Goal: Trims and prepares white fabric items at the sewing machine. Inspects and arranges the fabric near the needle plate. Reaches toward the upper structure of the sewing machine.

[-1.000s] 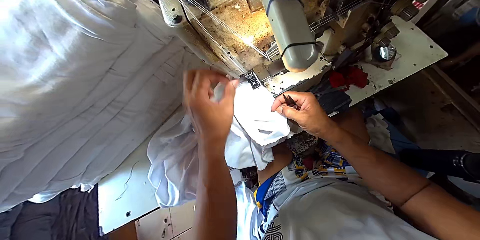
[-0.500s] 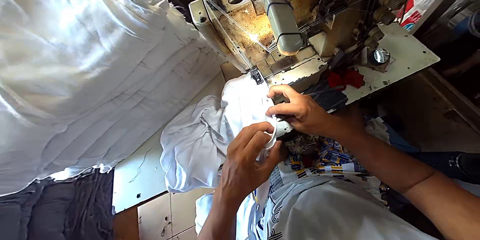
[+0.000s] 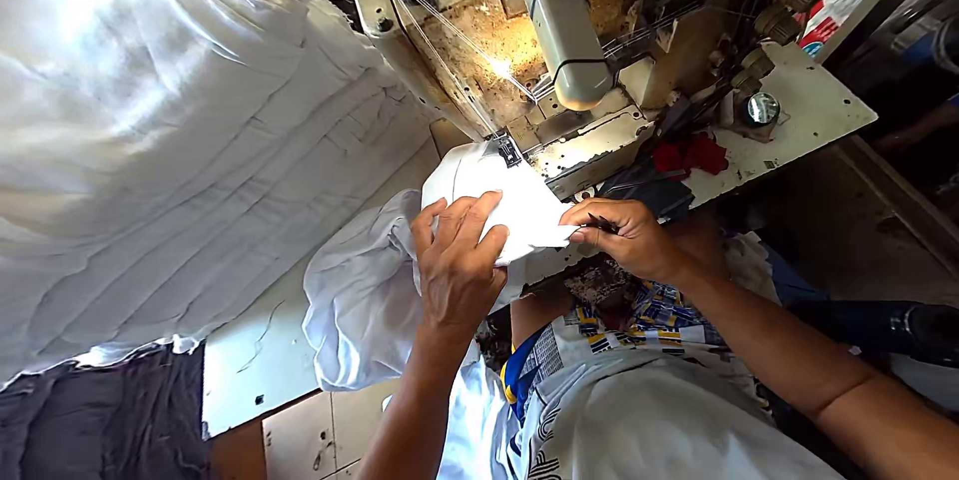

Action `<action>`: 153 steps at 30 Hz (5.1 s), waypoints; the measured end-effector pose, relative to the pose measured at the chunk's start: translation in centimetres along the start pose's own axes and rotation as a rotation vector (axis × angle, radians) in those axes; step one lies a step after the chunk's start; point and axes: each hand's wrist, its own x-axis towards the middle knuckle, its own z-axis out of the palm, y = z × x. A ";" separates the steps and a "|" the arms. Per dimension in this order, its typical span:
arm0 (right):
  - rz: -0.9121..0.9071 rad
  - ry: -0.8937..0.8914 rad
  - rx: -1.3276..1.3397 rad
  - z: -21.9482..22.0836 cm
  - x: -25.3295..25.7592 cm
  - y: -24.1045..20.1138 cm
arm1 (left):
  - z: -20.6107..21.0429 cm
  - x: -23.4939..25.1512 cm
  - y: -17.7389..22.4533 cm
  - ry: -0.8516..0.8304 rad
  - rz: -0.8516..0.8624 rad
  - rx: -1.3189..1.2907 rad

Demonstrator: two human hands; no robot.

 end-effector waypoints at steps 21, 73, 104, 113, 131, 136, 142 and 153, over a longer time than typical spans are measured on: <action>0.002 0.043 0.005 1.1 4.0 0.8 | -3.2 3.3 -4.5 -0.257 0.056 -0.093; -0.048 0.078 0.080 1.2 4.4 1.8 | 0.3 3.4 -5.0 -0.025 0.080 -0.115; -0.054 0.036 -0.047 1.1 4.8 1.3 | -0.8 3.7 -3.3 -0.176 0.022 -0.093; 0.051 0.091 -0.061 1.8 6.0 0.9 | -1.9 4.8 -4.3 -0.263 0.036 -0.181; -0.193 -0.289 -0.206 0.1 3.3 -1.9 | -3.5 0.9 2.2 0.027 -0.085 -0.671; -0.111 -0.133 -0.216 0.1 0.4 -1.3 | 3.2 -1.3 2.9 0.076 -0.057 -0.087; -0.023 -0.047 -0.075 0.2 -1.0 -0.1 | 1.3 -0.4 0.2 -0.038 0.043 -0.063; 0.041 -0.007 0.008 0.1 -0.8 -0.2 | -1.4 1.8 -0.5 -0.194 0.094 -0.060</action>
